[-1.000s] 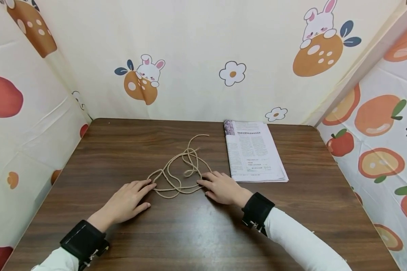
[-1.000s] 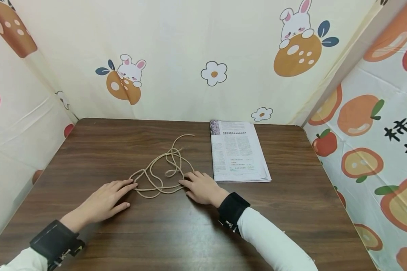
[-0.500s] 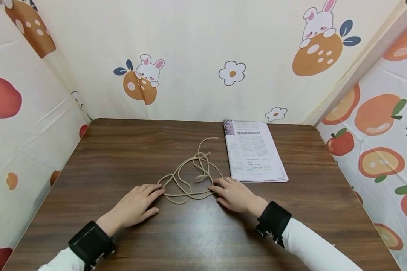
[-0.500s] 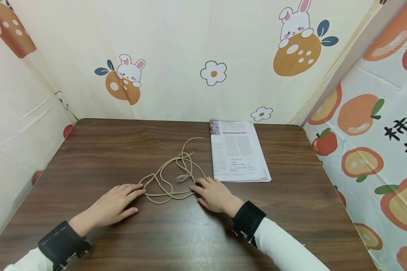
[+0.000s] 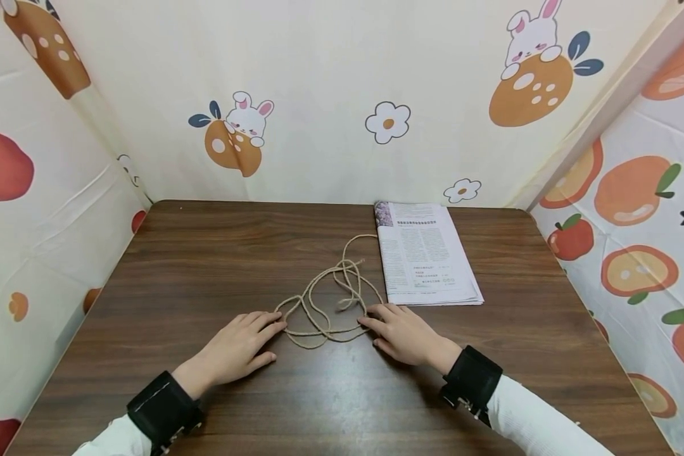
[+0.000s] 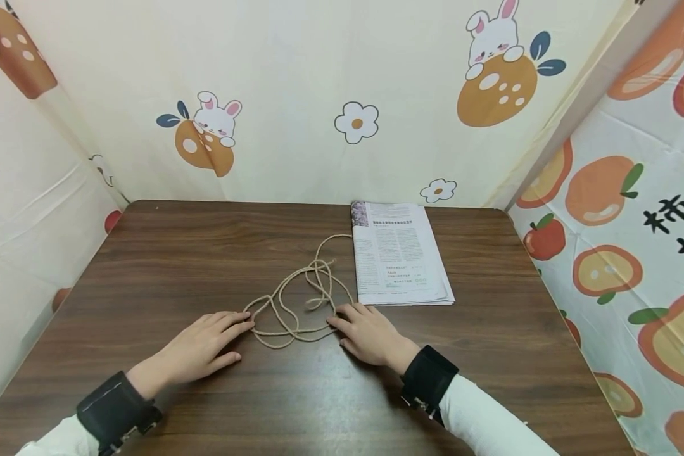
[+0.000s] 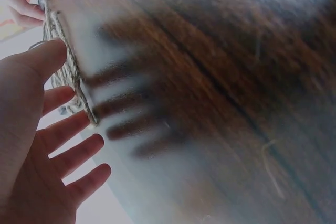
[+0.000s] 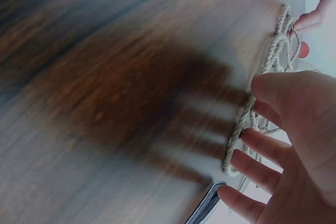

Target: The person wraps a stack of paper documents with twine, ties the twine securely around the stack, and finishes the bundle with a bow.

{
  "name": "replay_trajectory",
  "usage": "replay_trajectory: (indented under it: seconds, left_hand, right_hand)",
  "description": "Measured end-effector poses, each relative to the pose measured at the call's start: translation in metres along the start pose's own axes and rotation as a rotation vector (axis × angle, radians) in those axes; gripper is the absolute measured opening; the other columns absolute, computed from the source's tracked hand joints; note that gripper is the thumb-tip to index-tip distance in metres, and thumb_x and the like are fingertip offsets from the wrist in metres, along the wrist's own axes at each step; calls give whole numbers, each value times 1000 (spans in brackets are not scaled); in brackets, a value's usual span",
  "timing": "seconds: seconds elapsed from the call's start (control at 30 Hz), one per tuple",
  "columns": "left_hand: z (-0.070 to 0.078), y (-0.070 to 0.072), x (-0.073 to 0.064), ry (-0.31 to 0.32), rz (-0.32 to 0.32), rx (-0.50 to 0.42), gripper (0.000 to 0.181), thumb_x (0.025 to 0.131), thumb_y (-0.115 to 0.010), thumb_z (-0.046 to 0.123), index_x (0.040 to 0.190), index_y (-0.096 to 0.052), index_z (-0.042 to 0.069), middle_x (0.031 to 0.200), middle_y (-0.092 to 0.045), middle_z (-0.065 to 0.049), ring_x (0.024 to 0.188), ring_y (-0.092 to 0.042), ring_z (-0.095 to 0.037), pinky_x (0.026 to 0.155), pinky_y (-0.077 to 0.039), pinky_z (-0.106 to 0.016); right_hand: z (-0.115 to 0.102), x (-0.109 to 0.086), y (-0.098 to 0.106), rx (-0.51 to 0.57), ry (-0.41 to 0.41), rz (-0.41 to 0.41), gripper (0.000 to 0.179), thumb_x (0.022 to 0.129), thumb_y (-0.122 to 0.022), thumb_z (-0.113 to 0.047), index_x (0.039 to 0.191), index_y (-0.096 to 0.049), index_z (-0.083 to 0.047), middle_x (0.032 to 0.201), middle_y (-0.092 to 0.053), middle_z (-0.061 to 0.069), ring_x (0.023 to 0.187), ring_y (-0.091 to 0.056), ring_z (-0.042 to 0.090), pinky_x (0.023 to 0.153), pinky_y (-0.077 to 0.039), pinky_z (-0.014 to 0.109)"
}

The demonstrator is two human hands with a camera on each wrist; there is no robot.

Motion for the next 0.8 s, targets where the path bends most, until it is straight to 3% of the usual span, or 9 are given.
replay_trajectory:
  seconds: [0.2, 0.4, 0.6, 0.8]
  left_hand:
    - [-5, 6, 2, 35, 76, -1, 50, 82, -66, 34, 124, -56, 9, 126, -54, -10, 114, -51, -27, 92, -40, -44]
    - [-9, 12, 9, 94, 141, 9, 38, 80, -70, 28, 112, -62, 9, 108, -61, -6, 97, -58, -24, 81, -46, -40]
    - [-14, 11, 22, 218, 117, -22, 24, 80, -71, 22, 100, -66, 10, 91, -62, -2, 81, -59, -19, 65, -49, -35]
    - [-19, 5, 34, 370, 74, -54, 14, 79, -70, 20, 88, -65, 11, 76, -55, 1, 65, -55, -16, 53, -44, -31]
  right_hand:
    - [0, 5, 5, 24, -4, 73, 45, 83, -64, -23, 127, -54, -18, 114, -54, 2, 101, -52, 19, 78, -45, 38]
    - [0, 6, 11, 19, 32, 124, 31, 81, -67, -19, 110, -59, -16, 102, -53, -2, 94, -53, 16, 71, -44, 34]
    - [0, 6, 7, 3, 80, 140, 28, 78, -69, -19, 105, -60, -16, 98, -53, -1, 89, -53, 16, 69, -45, 33]
    - [2, 7, 1, -13, 65, 104, 29, 78, -70, -19, 105, -60, -16, 97, -53, 0, 88, -53, 17, 69, -46, 33]
Point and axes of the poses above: each hand's wrist, its own x-axis towards the middle knuckle, its own y-axis out of the back of the hand, z = x × y, the point moved 4 cm from there along x, towards the middle knuckle
